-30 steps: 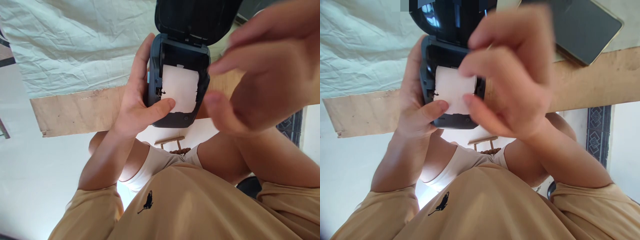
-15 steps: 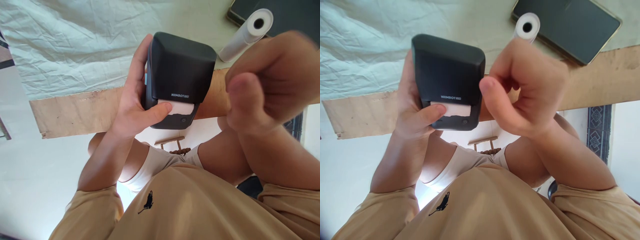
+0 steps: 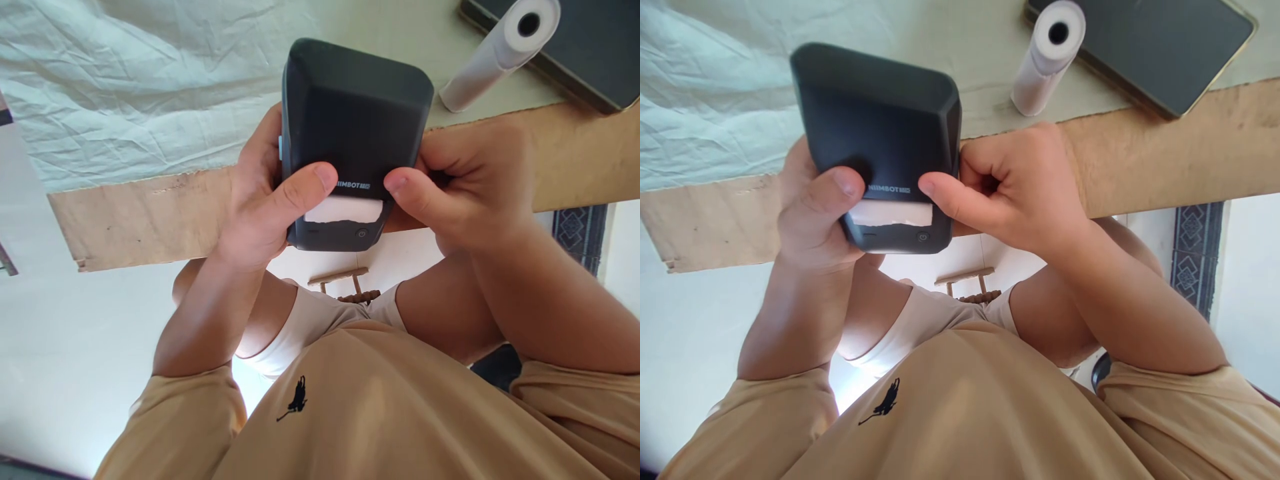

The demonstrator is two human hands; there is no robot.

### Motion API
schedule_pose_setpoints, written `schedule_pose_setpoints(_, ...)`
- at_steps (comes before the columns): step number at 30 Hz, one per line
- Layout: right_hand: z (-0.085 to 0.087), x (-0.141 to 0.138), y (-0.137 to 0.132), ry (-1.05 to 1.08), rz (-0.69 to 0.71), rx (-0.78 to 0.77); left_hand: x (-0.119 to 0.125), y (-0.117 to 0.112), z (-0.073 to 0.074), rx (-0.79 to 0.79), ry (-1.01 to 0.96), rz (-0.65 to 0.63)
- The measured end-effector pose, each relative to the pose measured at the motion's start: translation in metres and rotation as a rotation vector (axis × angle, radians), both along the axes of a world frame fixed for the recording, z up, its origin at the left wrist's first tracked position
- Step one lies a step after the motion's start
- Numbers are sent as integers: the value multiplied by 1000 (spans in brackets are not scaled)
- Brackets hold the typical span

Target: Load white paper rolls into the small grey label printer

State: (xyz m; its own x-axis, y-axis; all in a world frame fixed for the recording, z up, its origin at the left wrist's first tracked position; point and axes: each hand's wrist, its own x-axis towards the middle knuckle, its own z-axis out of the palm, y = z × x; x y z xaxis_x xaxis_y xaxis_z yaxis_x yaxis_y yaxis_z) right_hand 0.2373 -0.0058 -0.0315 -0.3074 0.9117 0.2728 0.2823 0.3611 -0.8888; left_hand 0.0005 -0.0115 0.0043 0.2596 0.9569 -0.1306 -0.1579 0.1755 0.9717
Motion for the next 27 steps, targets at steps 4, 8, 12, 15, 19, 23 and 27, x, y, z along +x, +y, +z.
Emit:
schedule_pose_setpoints(4,4,0,-1,-39,-13,-17,1,0,0,3,11,14)
schedule_pose_setpoints(8,1,1,0,-39,-23,-13,4,2,3,-6,46,32)
schedule_pose_setpoints(12,0,0,1,-61,-29,-25,6,3,3,-11,28,24)
schedule_pose_setpoints(15,2,0,1,-86,-31,-29,8,4,5,-36,50,27)
schedule_pose_setpoints(19,6,-1,0,-104,-34,-22,8,4,8,-68,52,36)
schedule_pose_setpoints(23,10,-3,-1,-145,-49,-49,7,3,8,-76,34,42)
schedule_pose_setpoints(27,8,-3,0,-98,-16,-28,7,2,6,-36,26,34)
